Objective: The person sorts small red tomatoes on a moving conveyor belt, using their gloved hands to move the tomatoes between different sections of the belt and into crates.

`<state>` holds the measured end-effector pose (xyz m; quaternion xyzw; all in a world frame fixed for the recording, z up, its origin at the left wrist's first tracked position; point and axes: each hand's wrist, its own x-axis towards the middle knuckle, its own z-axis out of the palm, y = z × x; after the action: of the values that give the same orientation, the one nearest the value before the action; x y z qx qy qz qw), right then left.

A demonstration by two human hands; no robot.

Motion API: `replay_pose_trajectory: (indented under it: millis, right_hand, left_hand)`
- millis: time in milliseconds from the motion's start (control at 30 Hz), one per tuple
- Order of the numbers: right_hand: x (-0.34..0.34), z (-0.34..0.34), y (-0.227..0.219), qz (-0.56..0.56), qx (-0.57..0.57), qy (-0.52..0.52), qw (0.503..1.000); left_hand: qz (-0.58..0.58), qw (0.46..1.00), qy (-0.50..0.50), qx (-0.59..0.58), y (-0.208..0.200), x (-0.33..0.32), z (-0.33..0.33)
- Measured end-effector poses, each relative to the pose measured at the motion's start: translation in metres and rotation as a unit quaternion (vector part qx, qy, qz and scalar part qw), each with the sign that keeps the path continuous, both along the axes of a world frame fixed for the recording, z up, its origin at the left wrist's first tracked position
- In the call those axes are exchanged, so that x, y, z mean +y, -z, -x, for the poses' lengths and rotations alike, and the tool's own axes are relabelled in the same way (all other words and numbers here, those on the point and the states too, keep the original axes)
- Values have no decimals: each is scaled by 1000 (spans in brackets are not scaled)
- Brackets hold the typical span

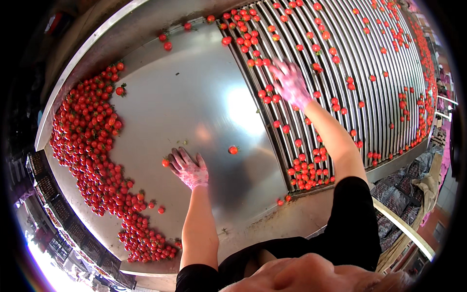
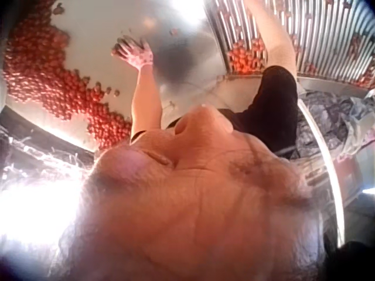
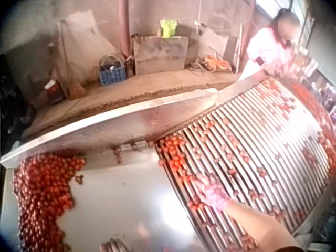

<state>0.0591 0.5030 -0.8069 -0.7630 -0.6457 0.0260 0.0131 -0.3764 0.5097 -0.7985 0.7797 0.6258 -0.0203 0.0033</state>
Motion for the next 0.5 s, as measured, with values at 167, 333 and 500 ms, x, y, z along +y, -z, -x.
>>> replay_pose_trajectory:
  millis: [167, 333, 500]
  right_hand:
    - [39, 18, 18, 111, -115, 119, 980]
    - [-74, 110, 20, 136, 10, 6, 991]
    - [-252, 110, -2, 118, 8, -16, 993]
  left_hand:
    - [-38, 999, 33, -5, 14, -4, -7]
    - [-20, 999, 12, 47, 11, -7, -1]
    - [-30, 998, 29, 55, 17, -10, -1]
